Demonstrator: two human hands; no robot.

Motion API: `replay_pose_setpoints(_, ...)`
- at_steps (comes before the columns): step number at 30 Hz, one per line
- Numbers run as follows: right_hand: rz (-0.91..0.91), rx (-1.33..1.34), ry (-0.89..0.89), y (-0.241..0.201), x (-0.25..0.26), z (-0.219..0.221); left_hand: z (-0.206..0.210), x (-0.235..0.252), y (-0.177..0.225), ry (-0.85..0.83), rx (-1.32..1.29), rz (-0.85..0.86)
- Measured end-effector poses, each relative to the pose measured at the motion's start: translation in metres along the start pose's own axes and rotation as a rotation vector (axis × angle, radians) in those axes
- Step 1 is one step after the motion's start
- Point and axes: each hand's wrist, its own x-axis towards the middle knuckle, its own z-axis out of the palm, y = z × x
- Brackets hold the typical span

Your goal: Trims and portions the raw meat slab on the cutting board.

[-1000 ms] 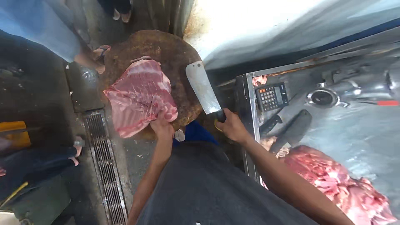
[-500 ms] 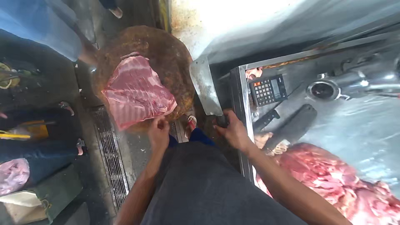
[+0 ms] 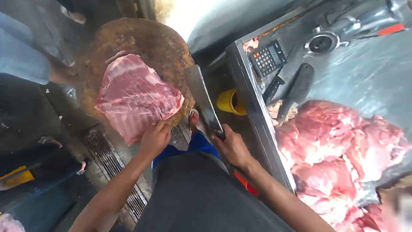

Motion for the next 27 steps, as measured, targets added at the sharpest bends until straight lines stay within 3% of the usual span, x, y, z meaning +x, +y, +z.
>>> replay_pose_setpoints(2,0.055,-0.028,0.025,-0.013,-0.003,0.013,-0.013,0.013,-0.009,0.079,-0.022,-0.024)
replay_pose_setpoints(6,0.131,-0.02,0.091,-0.026,-0.007,0.036,-0.022,0.051,-0.014,-0.026,0.129,-0.114)
replay_pose_setpoints(12,0.186,0.009,0.144,-0.023,-0.017,0.046,-0.008,0.049,-0.028,-0.087,0.323,0.021)
replay_pose_setpoints(18,0.209,-0.003,0.117,-0.015,-0.025,0.052,-0.015,0.05,-0.03,-0.189,0.385,0.051)
replay_pose_setpoints(22,0.19,-0.025,0.105,-0.022,-0.027,0.049,-0.019,0.051,-0.032,-0.201,0.323,0.048)
replay_pose_setpoints(27,0.154,-0.135,0.019,-0.044,-0.018,0.036,-0.016,0.043,-0.042,-0.004,0.047,-0.027)
